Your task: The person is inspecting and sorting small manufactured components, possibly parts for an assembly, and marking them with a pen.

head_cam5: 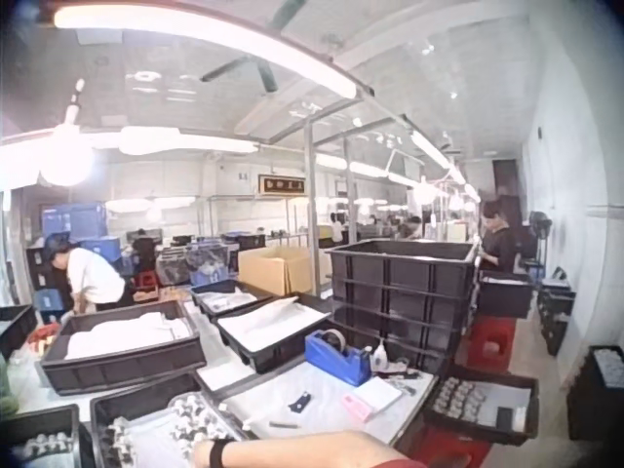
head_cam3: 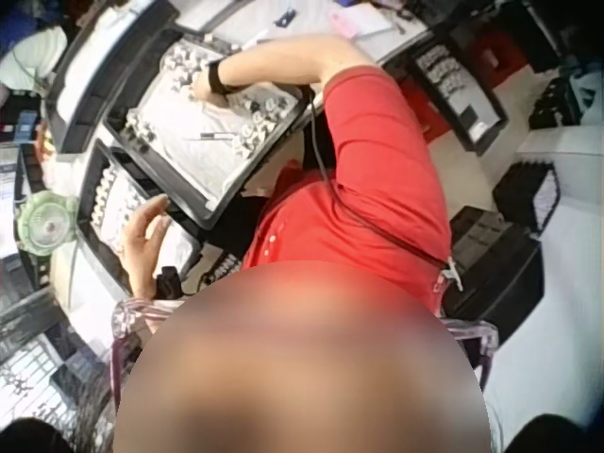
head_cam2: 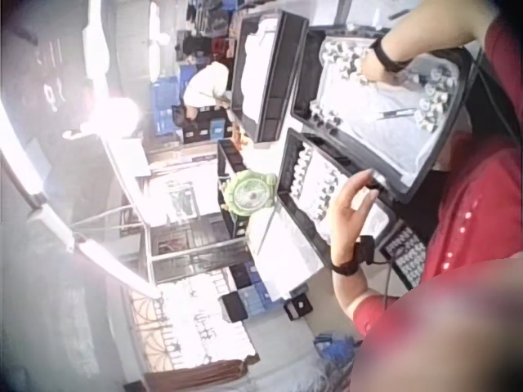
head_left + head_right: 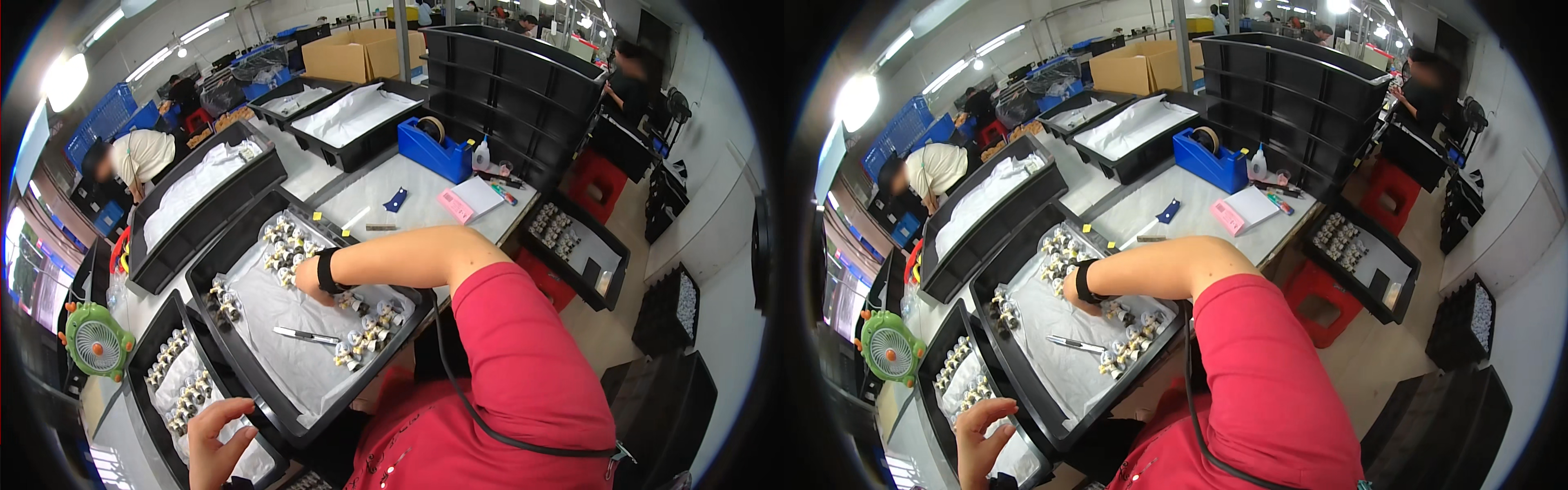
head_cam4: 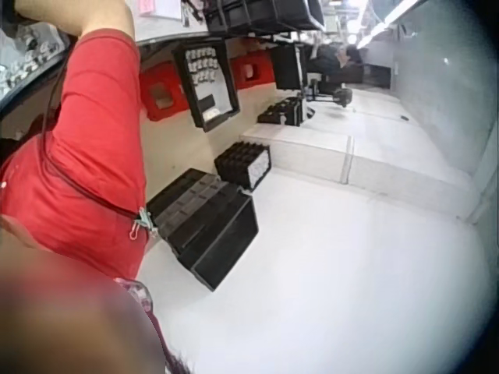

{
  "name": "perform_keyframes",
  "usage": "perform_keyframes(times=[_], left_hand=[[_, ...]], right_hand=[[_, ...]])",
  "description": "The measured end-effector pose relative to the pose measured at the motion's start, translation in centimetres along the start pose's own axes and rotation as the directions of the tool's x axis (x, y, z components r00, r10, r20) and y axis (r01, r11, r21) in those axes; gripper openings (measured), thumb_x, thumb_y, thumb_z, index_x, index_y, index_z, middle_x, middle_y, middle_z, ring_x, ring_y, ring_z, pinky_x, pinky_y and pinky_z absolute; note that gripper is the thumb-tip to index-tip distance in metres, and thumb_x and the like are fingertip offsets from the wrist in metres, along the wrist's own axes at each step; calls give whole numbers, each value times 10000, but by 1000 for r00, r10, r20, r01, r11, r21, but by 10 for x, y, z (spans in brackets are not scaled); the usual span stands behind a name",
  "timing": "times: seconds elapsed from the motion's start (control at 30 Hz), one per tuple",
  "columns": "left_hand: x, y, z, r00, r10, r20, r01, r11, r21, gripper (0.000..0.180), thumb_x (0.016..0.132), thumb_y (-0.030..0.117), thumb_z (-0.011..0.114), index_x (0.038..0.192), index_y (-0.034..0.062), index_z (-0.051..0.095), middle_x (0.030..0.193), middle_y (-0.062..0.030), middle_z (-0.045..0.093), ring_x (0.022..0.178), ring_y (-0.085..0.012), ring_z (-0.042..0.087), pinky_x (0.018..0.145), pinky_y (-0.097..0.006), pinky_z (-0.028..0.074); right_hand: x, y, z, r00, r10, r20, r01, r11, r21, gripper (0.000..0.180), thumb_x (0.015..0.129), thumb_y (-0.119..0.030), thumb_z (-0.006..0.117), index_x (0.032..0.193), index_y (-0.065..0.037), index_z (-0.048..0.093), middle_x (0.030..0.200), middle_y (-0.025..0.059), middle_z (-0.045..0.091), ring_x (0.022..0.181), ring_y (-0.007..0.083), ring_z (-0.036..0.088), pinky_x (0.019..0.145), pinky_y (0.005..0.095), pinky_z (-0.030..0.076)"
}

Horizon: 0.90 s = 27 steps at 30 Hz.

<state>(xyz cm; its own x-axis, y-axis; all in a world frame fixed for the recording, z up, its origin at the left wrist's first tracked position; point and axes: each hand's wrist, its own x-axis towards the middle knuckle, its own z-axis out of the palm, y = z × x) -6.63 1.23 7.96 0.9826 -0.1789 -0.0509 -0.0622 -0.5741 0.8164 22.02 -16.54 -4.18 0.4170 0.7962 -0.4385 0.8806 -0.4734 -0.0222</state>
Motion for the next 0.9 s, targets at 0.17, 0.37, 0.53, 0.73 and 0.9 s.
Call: perform_keyframes(times=[0.17,0.37,0.53,0.73,0.9], left_hand=[[38,-19,15,967,27,-252,-117,930,-349,493,829,93,615,1283,7,441,1261,-89,491,1110,-187,521,918,-307,425],[80,-36,30,928,-100,-358,-259,517,-816,458,952,208,490,1366,79,341,1275,-73,469,1081,-173,532,911,-330,427],[74,-47,32,942,-49,-331,-272,464,-843,477,939,157,505,1366,57,318,1271,-108,496,1080,-245,573,883,-341,474],[74,-52,36,949,-72,-306,-227,517,-826,531,902,79,550,1367,64,293,1206,-126,513,1069,-269,574,865,-359,498],[77,-52,38,946,-76,-316,-228,539,-811,527,891,63,562,1351,65,304,1187,-126,512,1057,-254,576,856,-367,503]], right_hand=[[-28,-33,-46,825,-143,-546,384,851,358,671,614,-142,719,1203,12,438,1096,232,520,1037,347,537,852,385,457],[-65,-92,-64,410,-75,-909,823,459,334,815,670,-36,729,1369,-52,310,1256,157,439,1152,248,494,964,352,449],[-40,-100,-37,408,-69,-910,865,347,362,897,662,31,733,1408,-56,243,1303,174,413,1224,260,450,1010,357,415],[-34,-98,-28,357,-128,-925,868,411,278,927,650,-6,778,1406,-60,245,1267,162,472,1145,266,522,954,363,467],[-33,-97,-24,350,-120,-929,859,436,267,945,657,-10,777,1416,-73,218,1281,167,471,1141,284,519,950,376,461]])
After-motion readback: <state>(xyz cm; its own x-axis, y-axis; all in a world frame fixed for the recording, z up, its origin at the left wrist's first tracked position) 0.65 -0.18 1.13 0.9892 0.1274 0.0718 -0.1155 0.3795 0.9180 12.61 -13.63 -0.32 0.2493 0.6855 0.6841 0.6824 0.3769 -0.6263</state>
